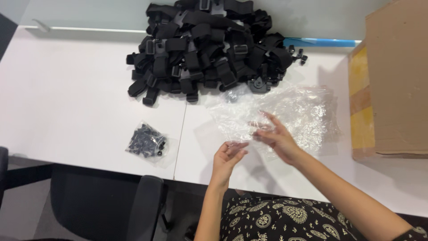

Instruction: The person picks up a black plastic strap mount from a box, retrieves a small plastic bolt from a bag, inserts it through the mount by hand, and places the assembled part onto a pile on the desk.

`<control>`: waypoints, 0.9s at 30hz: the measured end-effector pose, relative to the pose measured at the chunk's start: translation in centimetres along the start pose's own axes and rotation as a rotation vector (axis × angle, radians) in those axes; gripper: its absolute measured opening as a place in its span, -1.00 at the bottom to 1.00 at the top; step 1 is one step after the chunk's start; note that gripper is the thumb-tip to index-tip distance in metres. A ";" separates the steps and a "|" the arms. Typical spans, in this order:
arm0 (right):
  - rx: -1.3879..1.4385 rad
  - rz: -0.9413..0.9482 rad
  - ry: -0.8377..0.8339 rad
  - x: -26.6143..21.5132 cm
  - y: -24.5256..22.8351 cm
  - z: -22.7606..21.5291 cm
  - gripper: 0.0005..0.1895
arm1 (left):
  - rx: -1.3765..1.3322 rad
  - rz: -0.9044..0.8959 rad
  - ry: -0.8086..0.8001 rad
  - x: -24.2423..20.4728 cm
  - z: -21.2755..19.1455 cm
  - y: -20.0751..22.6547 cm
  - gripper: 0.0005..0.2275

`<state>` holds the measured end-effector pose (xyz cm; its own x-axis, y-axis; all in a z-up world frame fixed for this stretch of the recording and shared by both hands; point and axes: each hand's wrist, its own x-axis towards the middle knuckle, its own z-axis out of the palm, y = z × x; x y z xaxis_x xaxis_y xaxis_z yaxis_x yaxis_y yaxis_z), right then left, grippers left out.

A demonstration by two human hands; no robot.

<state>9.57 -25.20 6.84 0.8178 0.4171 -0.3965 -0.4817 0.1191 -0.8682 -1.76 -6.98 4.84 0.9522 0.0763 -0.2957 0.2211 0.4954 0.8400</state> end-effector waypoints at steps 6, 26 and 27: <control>-0.058 -0.126 0.176 -3.0 -1.3 -6.6 -0.27 | 0.142 -0.149 -0.003 3.1 3.0 -0.7 -0.52; -0.980 -0.327 0.370 -3.0 0.6 -12.3 -0.39 | 0.628 0.057 0.197 7.9 6.9 -7.3 -0.82; -1.028 -0.326 0.364 -3.1 0.2 -12.4 -0.41 | 0.675 0.057 0.223 7.8 7.2 -7.2 -0.79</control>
<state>10.80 -37.62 4.21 0.9805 0.1952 -0.0241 0.1201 -0.6914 -0.7124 5.56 -16.16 -0.23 0.9163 0.2970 -0.2685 0.3233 -0.1532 0.9338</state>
